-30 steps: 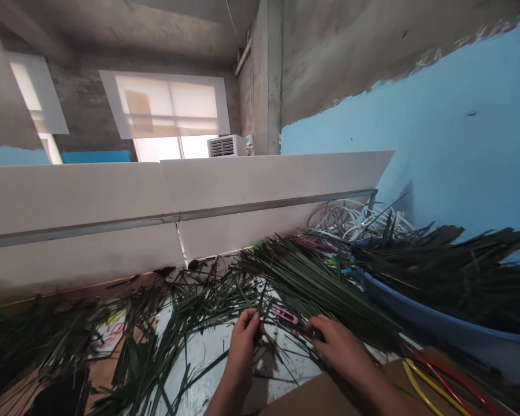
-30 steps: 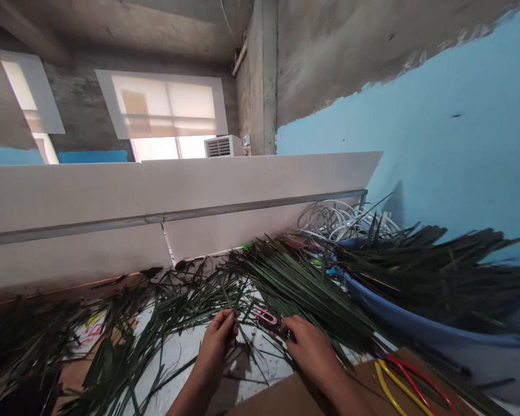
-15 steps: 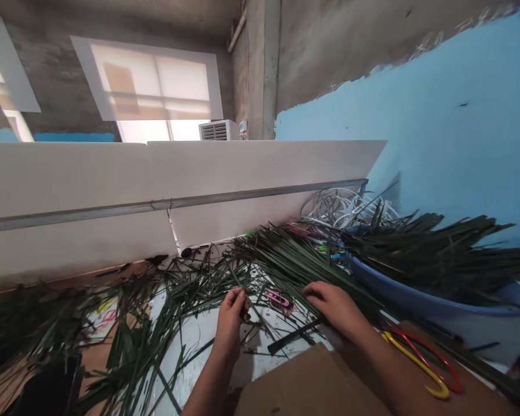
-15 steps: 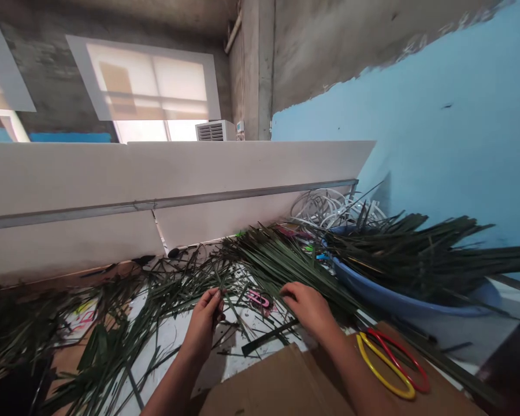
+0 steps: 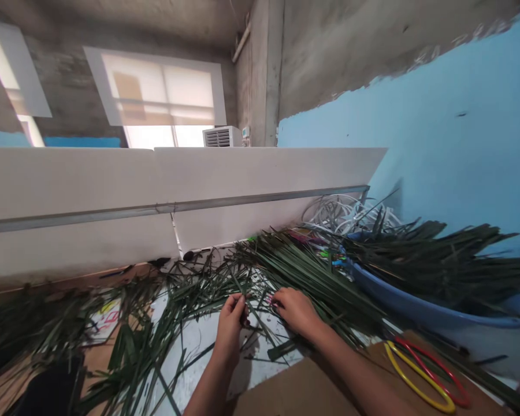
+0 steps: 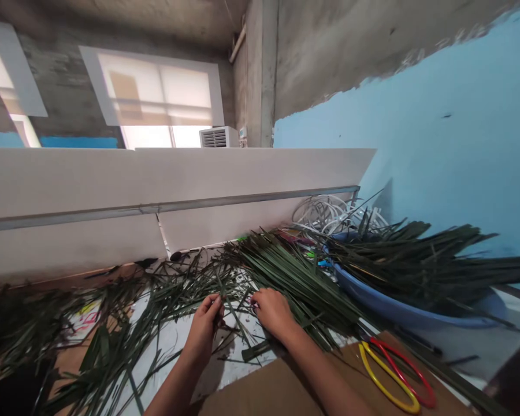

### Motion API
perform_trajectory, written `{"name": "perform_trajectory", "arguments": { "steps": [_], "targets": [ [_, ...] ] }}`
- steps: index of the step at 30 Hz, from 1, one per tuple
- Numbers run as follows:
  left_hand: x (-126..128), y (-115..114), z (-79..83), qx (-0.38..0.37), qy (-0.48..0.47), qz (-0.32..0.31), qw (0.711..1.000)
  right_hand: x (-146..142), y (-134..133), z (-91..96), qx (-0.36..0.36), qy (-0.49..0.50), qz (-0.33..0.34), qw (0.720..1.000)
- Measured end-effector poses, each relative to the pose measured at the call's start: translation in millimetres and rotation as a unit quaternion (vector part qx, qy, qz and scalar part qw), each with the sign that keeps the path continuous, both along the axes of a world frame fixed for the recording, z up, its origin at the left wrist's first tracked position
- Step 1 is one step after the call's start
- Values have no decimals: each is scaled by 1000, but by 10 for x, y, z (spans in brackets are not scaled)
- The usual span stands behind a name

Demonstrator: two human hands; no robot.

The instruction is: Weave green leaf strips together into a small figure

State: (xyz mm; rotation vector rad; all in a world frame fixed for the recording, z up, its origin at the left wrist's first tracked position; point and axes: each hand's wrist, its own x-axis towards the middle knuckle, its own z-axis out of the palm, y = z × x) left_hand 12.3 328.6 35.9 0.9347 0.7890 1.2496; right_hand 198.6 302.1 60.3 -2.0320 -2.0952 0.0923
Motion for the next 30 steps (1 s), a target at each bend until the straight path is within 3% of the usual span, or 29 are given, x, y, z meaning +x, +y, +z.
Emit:
{"name": "perform_trajectory", "arguments": {
  "steps": [6, 10, 15, 19, 24, 30],
  "targets": [
    [-11, 3, 15, 3, -3, 3, 1000, -89, 81, -176, 40, -43, -44, 997],
    [-42, 22, 23, 0, -10, 12, 1000, 9, 16, -158, 54, -30, -42, 997],
    [-74, 53, 10, -5, -14, 25, 1000, 224, -39, -46, 54, 57, -78, 994],
    [-75, 55, -9, -8, -11, 28, 1000, 302, -2, -36, 29, 190, -76, 978],
    [-55, 37, -17, -10, -3, 18, 1000, 186, 51, -96, -27, 405, -16, 914],
    [-12, 16, -7, -9, 4, 3, 1000, 78, -53, -27, -61, 570, 25, 819]
  ]
}}
